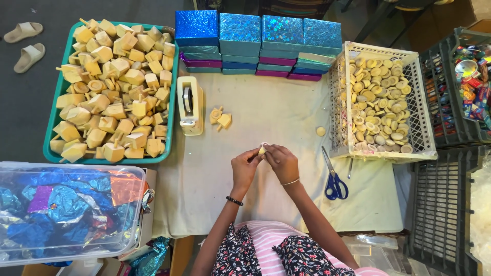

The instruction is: Packaging and sorting small yellow dreidel-like components into boxes and crates.

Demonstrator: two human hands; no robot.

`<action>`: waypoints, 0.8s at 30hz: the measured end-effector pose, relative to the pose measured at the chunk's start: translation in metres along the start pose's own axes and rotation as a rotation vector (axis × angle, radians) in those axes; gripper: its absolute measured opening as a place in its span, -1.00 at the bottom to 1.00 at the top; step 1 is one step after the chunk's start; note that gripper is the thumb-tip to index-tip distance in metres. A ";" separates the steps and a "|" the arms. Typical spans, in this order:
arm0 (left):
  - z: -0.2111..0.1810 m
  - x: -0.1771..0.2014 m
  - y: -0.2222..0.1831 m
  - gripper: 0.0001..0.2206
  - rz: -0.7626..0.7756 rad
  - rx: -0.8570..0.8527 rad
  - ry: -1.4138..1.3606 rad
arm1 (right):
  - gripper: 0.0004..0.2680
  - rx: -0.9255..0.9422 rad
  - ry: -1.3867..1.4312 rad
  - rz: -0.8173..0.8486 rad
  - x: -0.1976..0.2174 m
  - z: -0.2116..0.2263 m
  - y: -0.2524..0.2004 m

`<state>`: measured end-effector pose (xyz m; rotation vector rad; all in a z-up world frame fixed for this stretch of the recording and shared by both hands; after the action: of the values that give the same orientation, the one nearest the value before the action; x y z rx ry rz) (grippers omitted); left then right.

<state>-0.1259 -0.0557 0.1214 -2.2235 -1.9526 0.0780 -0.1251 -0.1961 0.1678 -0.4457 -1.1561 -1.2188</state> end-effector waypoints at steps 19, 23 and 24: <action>0.006 0.008 0.002 -0.75 -0.014 -0.074 -0.034 | -0.80 0.028 -0.018 -0.059 0.002 0.000 0.004; 0.006 0.011 0.002 -0.75 -0.043 -0.092 -0.032 | -0.78 -0.474 0.503 0.067 -0.035 -0.042 -0.007; 0.016 0.010 0.007 -0.75 -0.047 -0.092 -0.033 | -0.78 -0.470 0.503 0.069 -0.052 -0.053 -0.014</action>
<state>-0.1203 -0.0447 0.1056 -2.2449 -2.0645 0.0179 -0.1088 -0.2179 0.0971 -0.4852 -0.4192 -1.4384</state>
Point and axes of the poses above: each hand's wrist, its own y-axis towards the middle knuckle, its own x-axis out of the back of the hand, z = x × y, the point moved 6 cm from there along y, towards the middle knuckle, and after that the axes turned 15 degrees about z, right-handed, at the moved point
